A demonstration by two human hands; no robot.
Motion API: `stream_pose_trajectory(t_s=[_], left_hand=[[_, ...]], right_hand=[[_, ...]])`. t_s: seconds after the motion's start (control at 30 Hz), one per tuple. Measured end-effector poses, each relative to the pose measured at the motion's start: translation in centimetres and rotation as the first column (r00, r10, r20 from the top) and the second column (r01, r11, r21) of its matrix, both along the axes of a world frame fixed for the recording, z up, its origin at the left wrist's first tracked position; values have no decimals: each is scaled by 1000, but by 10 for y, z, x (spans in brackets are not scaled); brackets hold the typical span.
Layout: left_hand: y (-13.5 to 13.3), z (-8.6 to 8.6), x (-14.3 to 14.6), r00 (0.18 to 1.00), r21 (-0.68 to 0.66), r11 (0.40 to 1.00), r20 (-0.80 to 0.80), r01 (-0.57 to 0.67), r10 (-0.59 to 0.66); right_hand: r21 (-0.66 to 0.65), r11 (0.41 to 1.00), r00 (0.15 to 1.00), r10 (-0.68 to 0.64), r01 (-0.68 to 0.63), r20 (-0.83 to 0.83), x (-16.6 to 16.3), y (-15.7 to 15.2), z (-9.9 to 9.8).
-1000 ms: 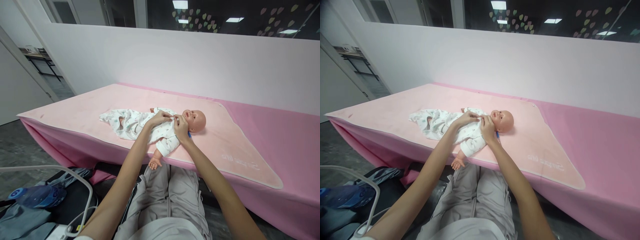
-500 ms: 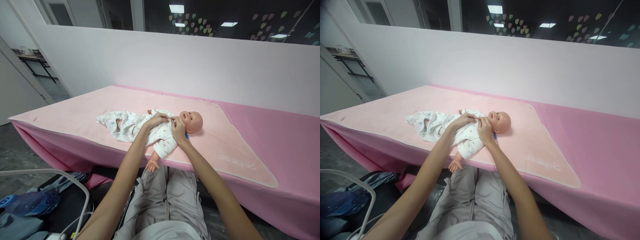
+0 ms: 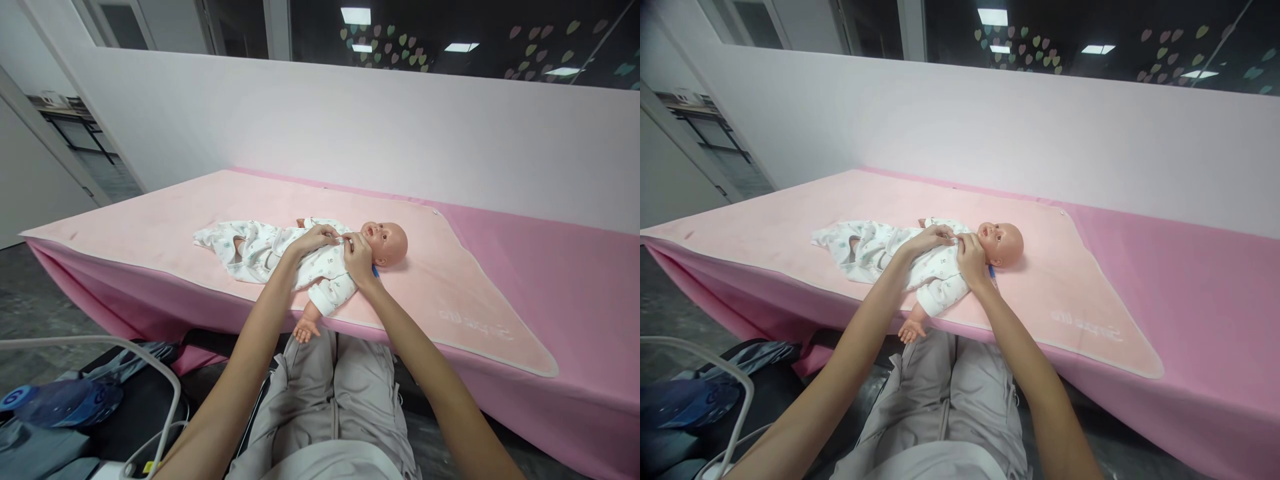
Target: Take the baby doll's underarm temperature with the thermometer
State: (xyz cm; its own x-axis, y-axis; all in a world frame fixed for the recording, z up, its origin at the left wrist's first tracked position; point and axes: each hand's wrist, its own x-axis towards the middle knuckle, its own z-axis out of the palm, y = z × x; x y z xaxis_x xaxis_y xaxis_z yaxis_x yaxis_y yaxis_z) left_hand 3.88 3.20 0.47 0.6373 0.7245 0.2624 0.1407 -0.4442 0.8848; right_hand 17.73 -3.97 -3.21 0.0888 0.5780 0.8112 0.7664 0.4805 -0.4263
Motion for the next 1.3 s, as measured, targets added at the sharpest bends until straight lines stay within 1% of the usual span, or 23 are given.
stream_pose_trajectory(t_s=[0.2, 0.37, 0.57, 0.7, 0.93, 1.13, 1.3], left_hand=[[-6, 5, 1, 999, 1, 999, -11, -32, 32], [-2, 2, 3, 998, -26, 998, 5, -65, 65], [3, -2, 4, 999, -8, 1000, 50, 14, -13], [3, -2, 4, 999, 5, 1000, 34, -1, 1], [-2, 2, 7, 999, 9, 999, 10, 42, -42], [-8, 5, 5, 993, 61, 995, 85, 76, -81], [-7, 4, 4, 995, 73, 994, 63, 77, -82]], right_hand=[[7, 1000, 1000, -8, 8, -3, -1, -1, 1], [15, 1000, 1000, -25, 24, 20, -3, -4, 1], [11, 1000, 995, -12, 11, 99, -3, -4, -1], [-11, 1000, 995, 1, 0, 100, -3, -5, 1], [-46, 999, 996, 12, -8, 90, -4, -5, 2], [-61, 997, 996, -31, 37, 86, -3, -3, 0], [-58, 998, 995, -21, 27, 95, -3, -4, -1]])
